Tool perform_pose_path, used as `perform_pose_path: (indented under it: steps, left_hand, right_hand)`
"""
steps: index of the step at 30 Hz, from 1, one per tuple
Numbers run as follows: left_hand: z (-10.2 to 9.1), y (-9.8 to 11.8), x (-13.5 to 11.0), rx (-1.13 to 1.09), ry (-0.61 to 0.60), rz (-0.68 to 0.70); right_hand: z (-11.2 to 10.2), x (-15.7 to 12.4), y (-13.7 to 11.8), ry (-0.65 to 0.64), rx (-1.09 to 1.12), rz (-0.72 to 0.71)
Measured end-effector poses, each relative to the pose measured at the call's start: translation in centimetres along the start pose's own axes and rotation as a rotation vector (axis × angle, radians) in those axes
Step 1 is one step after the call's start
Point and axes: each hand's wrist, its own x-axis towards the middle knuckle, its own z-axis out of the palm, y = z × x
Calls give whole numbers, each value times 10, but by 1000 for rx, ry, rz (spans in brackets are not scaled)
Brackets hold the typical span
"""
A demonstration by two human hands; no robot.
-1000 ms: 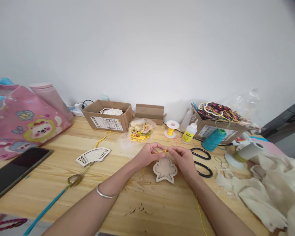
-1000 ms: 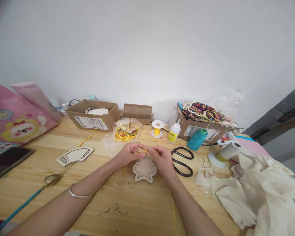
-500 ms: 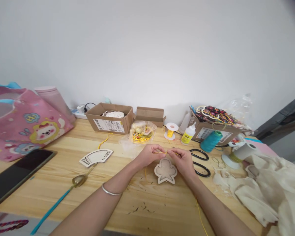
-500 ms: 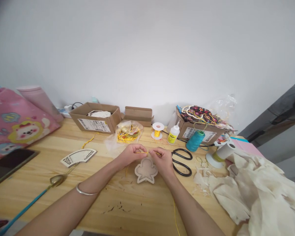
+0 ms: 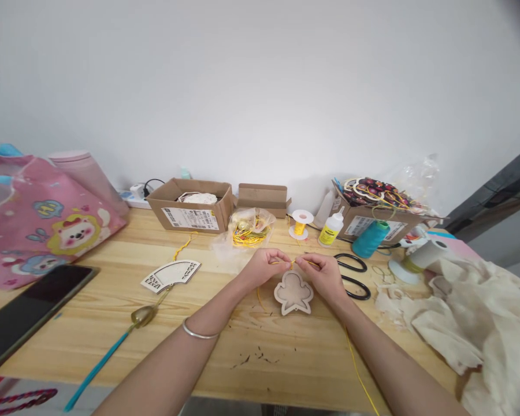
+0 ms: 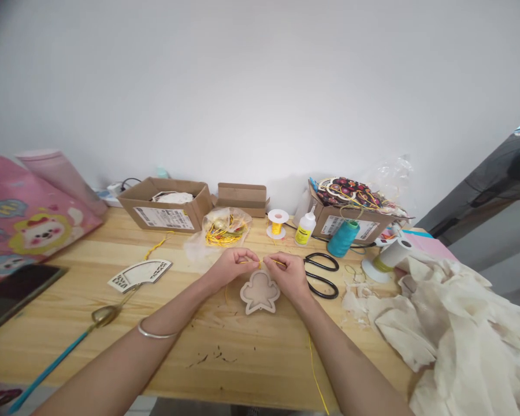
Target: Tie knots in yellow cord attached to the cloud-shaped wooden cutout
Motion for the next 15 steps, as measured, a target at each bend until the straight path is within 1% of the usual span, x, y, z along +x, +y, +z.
perform_pose_path:
  steps: [5, 9, 15]
  left_hand:
    - [0, -3, 2, 14, -14, 10]
    - [0, -6, 2, -41, -36, 8]
    - [0, -4, 0, -15, -10, 3]
  right_hand:
    - [-1, 1, 3, -6, -27, -43]
    - [-1, 0, 3, 6, -36, -57]
    - [0, 0, 6, -12, -47, -89]
